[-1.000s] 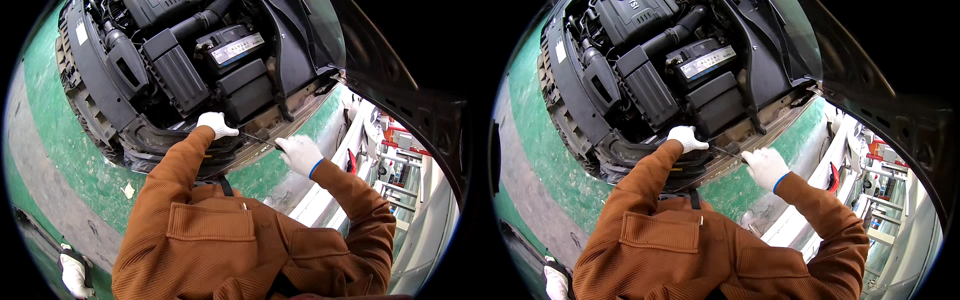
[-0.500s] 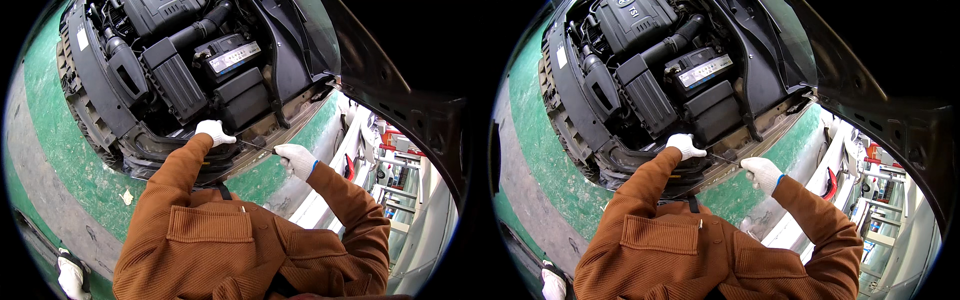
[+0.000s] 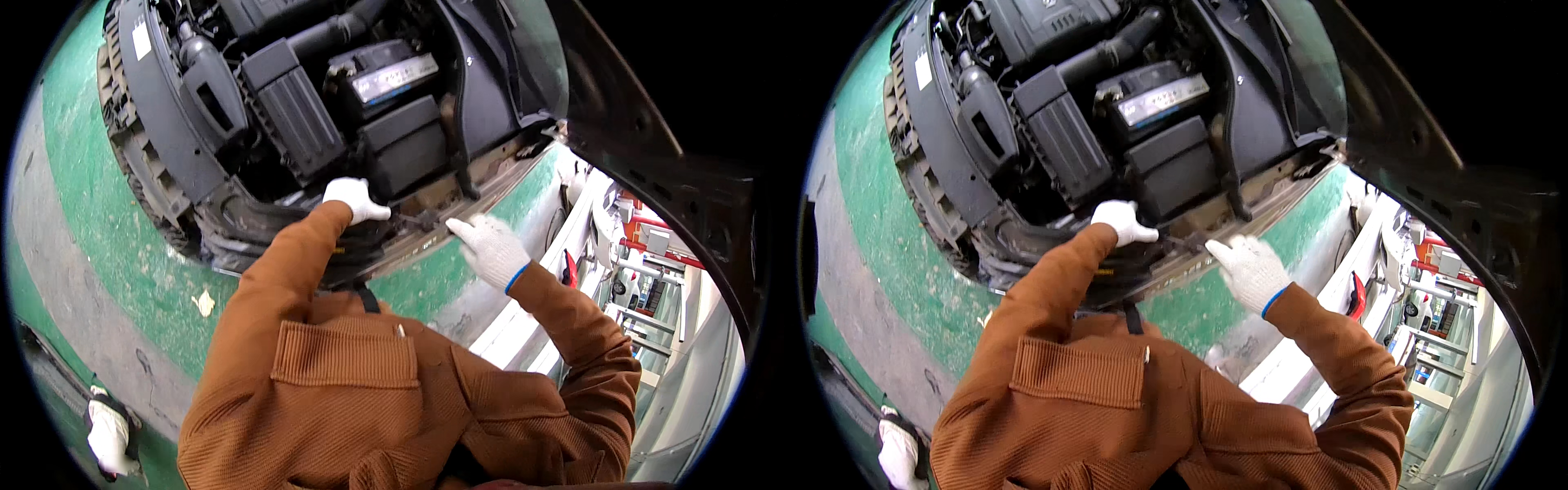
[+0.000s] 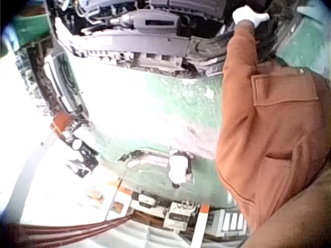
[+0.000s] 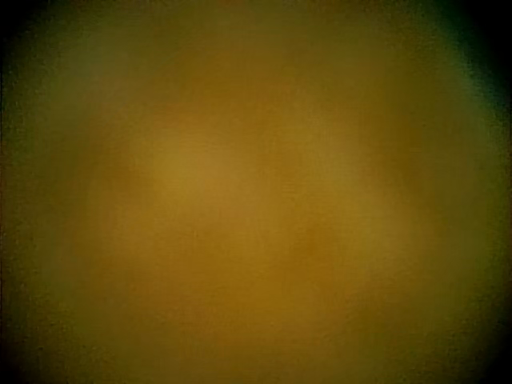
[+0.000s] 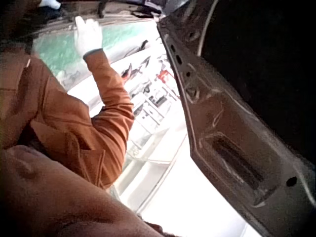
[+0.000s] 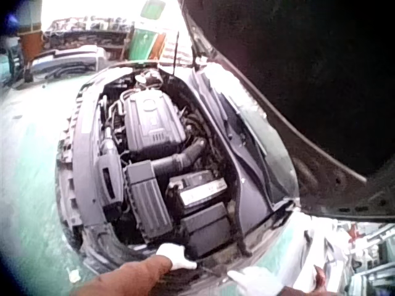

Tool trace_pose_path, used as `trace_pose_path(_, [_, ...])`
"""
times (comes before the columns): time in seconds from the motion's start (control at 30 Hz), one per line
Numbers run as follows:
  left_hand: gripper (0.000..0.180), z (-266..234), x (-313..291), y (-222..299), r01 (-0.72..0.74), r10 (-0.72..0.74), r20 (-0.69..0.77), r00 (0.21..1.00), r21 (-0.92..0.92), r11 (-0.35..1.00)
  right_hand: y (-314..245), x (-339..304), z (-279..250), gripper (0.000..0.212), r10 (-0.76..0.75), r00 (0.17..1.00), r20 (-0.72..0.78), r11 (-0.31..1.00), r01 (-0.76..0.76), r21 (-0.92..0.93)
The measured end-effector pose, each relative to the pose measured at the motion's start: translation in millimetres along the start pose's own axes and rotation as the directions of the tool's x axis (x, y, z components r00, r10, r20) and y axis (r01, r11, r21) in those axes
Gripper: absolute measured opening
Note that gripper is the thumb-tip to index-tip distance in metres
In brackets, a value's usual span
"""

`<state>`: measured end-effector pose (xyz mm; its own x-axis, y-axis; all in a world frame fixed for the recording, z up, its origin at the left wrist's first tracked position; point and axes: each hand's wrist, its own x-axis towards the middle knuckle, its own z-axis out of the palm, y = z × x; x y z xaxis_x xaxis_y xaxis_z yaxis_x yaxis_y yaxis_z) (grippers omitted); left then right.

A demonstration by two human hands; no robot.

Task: The person uses a screwdriver to remove screws from the front grille and bumper area of a car with the hood open. They repeatedly unscrew fasteners, remove them, and place them on the floor, working on the lower front fascia of the vehicle.

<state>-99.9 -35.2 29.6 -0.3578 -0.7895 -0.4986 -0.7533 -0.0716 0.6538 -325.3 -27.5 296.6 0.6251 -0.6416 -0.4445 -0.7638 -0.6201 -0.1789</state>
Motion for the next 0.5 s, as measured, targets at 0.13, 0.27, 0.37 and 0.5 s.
trace_pose_path(0.13, [0.105,8,7,-5,0.015,-0.016,0.043,0.999,0.012,1.0,-11,-5,10,0.028,0.175,0.983,0.048,0.975,-0.18,0.129])
trace_pose_path(0.27, [0.107,4,6,-4,0.027,-0.029,0.069,0.997,0.021,0.999,-15,12,-15,0.031,0.555,0.76,0.339,0.593,-0.647,0.48])
trace_pose_path(0.37, [0.108,3,6,-4,0.036,-0.037,0.061,0.997,0.023,0.999,-9,3,-8,0.025,-0.014,0.993,-0.118,0.996,0.004,-0.088])
trace_pose_path(0.5, [0.109,2,7,-1,0.035,-0.036,0.073,0.997,0.025,0.999,7,-4,14,0.034,0.195,0.975,-0.105,0.965,-0.172,0.198])
